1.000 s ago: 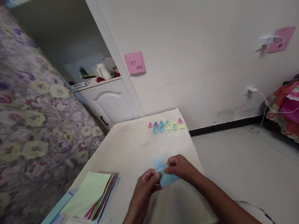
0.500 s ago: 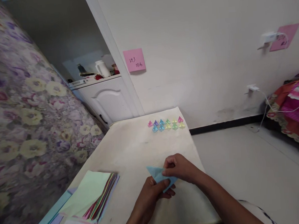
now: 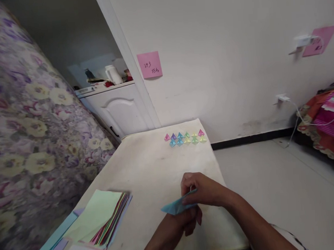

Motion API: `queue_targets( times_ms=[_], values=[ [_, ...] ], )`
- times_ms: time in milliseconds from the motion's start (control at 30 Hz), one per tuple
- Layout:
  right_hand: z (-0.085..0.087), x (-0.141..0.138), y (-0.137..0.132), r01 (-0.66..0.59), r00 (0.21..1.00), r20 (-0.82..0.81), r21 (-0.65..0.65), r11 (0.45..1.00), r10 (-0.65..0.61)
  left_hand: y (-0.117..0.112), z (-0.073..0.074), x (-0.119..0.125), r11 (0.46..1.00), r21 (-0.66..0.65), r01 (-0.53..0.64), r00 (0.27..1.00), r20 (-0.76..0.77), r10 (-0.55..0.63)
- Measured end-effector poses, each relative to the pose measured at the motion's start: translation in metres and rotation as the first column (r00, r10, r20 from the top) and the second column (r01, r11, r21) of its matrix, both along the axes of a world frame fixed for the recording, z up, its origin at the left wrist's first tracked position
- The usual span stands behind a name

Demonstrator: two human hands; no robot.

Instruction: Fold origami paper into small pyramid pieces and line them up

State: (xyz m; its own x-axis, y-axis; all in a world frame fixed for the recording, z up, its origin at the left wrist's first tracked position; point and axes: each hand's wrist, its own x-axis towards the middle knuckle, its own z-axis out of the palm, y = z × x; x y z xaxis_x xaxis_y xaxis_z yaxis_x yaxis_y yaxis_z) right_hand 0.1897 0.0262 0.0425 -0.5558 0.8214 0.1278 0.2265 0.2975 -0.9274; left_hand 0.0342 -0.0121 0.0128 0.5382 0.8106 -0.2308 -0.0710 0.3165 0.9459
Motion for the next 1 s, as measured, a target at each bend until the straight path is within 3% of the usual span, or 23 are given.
queue_targets(
  times_ms=[100, 200, 367, 467, 600, 1000],
  values=[
    [0.001, 0.001, -0.002, 0.001, 1.0, -0.027, 0.028, 1.0, 0.0, 0.001, 0.007, -0.002, 0.996, 0.093, -0.002, 0.991, -0.13, 0.014],
    [0.005, 0.001, -0.004, 0.073, 0.996, -0.053, 0.173, 0.982, -0.065, 0.003, 0.016, -0.005, 0.988, 0.15, -0.027, 0.976, -0.21, 0.059],
    [0.011, -0.001, -0.011, 0.306, 0.952, -0.119, 0.431, 0.849, -0.282, 0.007, 0.021, -0.014, 0.946, 0.28, -0.161, 0.95, -0.214, 0.225],
    [0.009, -0.005, -0.017, 0.352, 0.935, -0.151, 0.508, 0.786, -0.321, 0.009, 0.019, -0.018, 0.909, 0.355, -0.22, 0.926, -0.216, 0.309],
    [0.003, -0.011, -0.021, 0.327, 0.944, -0.157, 0.525, 0.786, -0.289, 0.008, 0.022, -0.019, 0.875, 0.422, -0.236, 0.929, -0.167, 0.331],
    [-0.002, -0.019, -0.022, 0.254, 0.965, -0.087, 0.558, 0.79, -0.248, 0.005, 0.04, -0.016, 0.871, 0.459, -0.175, 0.971, -0.068, 0.231]
  ],
)
